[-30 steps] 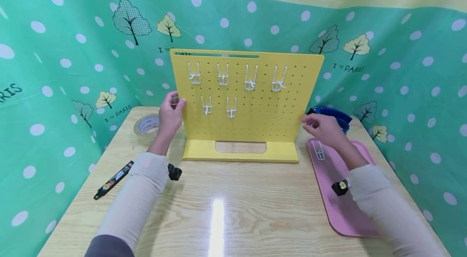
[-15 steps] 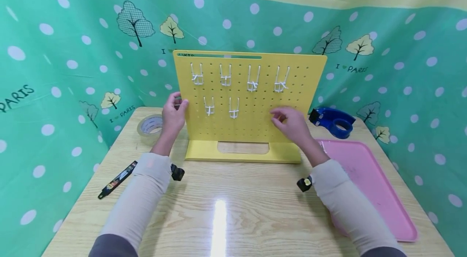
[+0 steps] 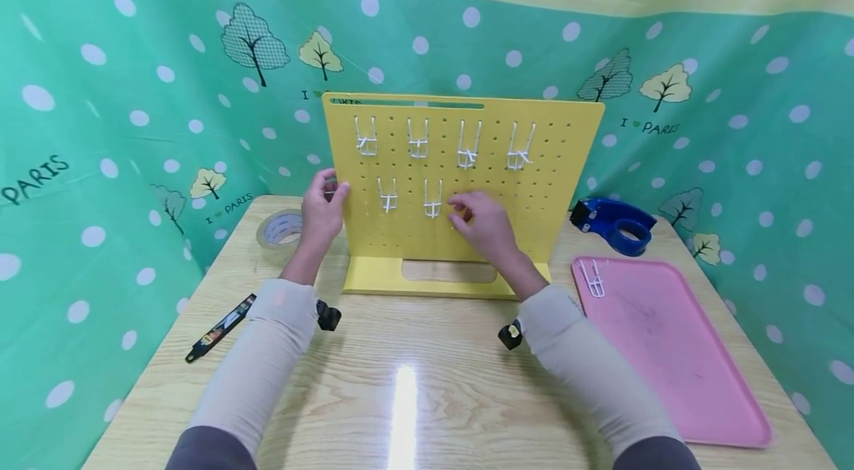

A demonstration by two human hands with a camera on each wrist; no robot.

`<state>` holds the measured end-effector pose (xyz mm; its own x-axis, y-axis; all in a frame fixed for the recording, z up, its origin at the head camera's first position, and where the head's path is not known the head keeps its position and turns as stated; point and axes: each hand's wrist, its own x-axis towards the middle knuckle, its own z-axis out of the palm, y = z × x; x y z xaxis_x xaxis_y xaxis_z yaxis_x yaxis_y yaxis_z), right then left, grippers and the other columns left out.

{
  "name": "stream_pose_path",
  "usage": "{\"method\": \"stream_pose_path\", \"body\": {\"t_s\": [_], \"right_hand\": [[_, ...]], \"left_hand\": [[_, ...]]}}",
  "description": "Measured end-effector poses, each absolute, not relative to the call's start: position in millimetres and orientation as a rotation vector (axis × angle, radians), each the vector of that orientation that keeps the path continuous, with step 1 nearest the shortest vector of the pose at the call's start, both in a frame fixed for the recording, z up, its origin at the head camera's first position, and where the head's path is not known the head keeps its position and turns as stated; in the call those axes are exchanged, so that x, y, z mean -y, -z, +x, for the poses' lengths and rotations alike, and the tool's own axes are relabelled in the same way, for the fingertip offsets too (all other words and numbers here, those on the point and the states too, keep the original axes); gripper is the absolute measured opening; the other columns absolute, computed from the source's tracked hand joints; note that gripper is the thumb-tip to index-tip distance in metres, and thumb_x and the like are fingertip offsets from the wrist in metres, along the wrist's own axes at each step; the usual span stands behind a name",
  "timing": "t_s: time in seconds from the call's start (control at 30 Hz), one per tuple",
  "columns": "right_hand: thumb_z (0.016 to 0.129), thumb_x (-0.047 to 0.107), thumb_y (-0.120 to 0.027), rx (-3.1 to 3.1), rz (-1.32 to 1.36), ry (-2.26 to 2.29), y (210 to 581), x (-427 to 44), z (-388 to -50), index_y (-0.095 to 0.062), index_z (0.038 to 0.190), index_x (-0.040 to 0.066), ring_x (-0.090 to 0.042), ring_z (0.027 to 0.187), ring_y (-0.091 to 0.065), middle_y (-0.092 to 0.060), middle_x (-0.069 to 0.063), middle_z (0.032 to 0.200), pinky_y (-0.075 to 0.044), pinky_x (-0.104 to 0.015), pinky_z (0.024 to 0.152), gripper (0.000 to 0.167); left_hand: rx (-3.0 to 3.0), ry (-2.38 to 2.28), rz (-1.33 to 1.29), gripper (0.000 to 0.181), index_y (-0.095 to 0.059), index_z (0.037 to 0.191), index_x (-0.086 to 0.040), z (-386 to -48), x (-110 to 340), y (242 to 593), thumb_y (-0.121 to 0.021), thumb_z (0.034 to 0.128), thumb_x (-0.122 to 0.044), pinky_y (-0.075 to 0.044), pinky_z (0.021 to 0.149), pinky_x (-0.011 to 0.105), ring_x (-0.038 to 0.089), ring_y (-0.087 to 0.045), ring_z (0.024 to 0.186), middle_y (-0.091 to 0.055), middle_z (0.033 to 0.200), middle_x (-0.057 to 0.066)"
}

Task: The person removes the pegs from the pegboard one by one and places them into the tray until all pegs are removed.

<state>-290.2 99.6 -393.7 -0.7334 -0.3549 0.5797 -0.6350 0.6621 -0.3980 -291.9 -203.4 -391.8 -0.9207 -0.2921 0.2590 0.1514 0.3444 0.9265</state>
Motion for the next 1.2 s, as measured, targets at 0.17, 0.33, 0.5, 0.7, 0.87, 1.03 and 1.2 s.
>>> {"method": "stream_pose_path", "body": {"t_s": [0.17, 0.33, 0.5, 0.7, 0.87, 1.03, 1.2], "right_hand": [[0.09, 0.013, -0.076, 2.399, 0.732, -0.782, 397.0, -79.3, -289.7, -0.074, 0.11, 0.008, -0.019, 0.081, -0.07, -0.072, -0.008, 0.099, -0.06, -0.026, 0.068, 0.021], [0.093, 0.014, -0.073, 2.386, 0.66, -0.751, 397.9, -71.7, -287.8, -0.074, 0.108, 0.01, -0.019, 0.081, -0.068, -0.072, -0.007, 0.099, -0.059, -0.026, 0.066, 0.016], [0.093, 0.018, -0.073, 2.356, 0.619, -0.656, 401.6, -66.4, -289.7, -0.075, 0.106, 0.012, -0.019, 0.081, -0.068, -0.073, -0.006, 0.1, -0.057, -0.026, 0.061, 0.015], [0.089, 0.02, -0.078, 2.267, 0.589, -0.583, 406.6, -59.3, -292.6, -0.077, 0.098, 0.015, -0.019, 0.074, -0.069, -0.072, -0.005, 0.094, -0.057, -0.029, 0.059, 0.01], [0.089, 0.019, -0.078, 2.251, 0.568, -0.587, 408.2, -57.3, -294.1, -0.078, 0.095, 0.016, -0.019, 0.072, -0.069, -0.072, -0.005, 0.092, -0.057, -0.029, 0.057, 0.007], [0.089, 0.017, -0.077, 2.241, 0.576, -0.598, 406.5, -58.6, -293.0, -0.078, 0.095, 0.016, -0.018, 0.071, -0.068, -0.072, -0.004, 0.092, -0.055, -0.027, 0.055, 0.006], [0.09, 0.017, -0.077, 2.238, 0.596, -0.618, 402.7, -59.5, -288.9, -0.078, 0.095, 0.015, -0.019, 0.072, -0.068, -0.073, -0.004, 0.092, -0.055, -0.027, 0.055, 0.006]], "left_hand": [[2.234, 1.619, 0.122, 0.034, -0.056, 0.135, -0.01, -291.3, 203.1, 390.9, -0.059, 0.103, -0.019, -0.054, 0.079, 0.026, 0.018, -0.057, 0.095, -0.062, 0.113, 0.015], [2.238, 1.607, 0.123, 0.034, -0.056, 0.136, -0.01, -290.1, 201.8, 391.5, -0.059, 0.1034, -0.02, -0.053, 0.08, 0.025, 0.018, -0.057, 0.096, -0.062, 0.115, 0.015], [2.238, 1.577, 0.12, 0.034, -0.056, 0.136, -0.009, -290.5, 202.0, 391.5, -0.058, 0.1038, -0.021, -0.051, 0.077, 0.023, 0.017, -0.056, 0.095, -0.062, 0.114, 0.015], [2.238, 1.596, 0.125, 0.034, -0.056, 0.136, -0.011, -292.8, 202.6, 394.0, -0.058, 0.1036, -0.023, -0.052, 0.076, 0.023, 0.017, -0.056, 0.094, -0.062, 0.114, 0.013], [2.245, 1.6, 0.126, 0.034, -0.056, 0.136, -0.011, -293.0, 203.2, 394.7, -0.058, 0.1038, -0.023, -0.053, 0.077, 0.024, 0.018, -0.056, 0.094, -0.062, 0.114, 0.013], [2.244, 1.596, 0.132, 0.034, -0.056, 0.136, -0.011, -292.2, 202.8, 393.8, -0.058, 0.104, -0.022, -0.052, 0.077, 0.023, 0.017, -0.056, 0.095, -0.061, 0.114, 0.013], [2.23, 1.587, 0.127, 0.032, -0.057, 0.134, -0.009, -291.0, 202.1, 392.3, -0.059, 0.1034, -0.02, -0.05, 0.075, 0.021, 0.015, -0.056, 0.093, -0.062, 0.112, 0.012]]}}
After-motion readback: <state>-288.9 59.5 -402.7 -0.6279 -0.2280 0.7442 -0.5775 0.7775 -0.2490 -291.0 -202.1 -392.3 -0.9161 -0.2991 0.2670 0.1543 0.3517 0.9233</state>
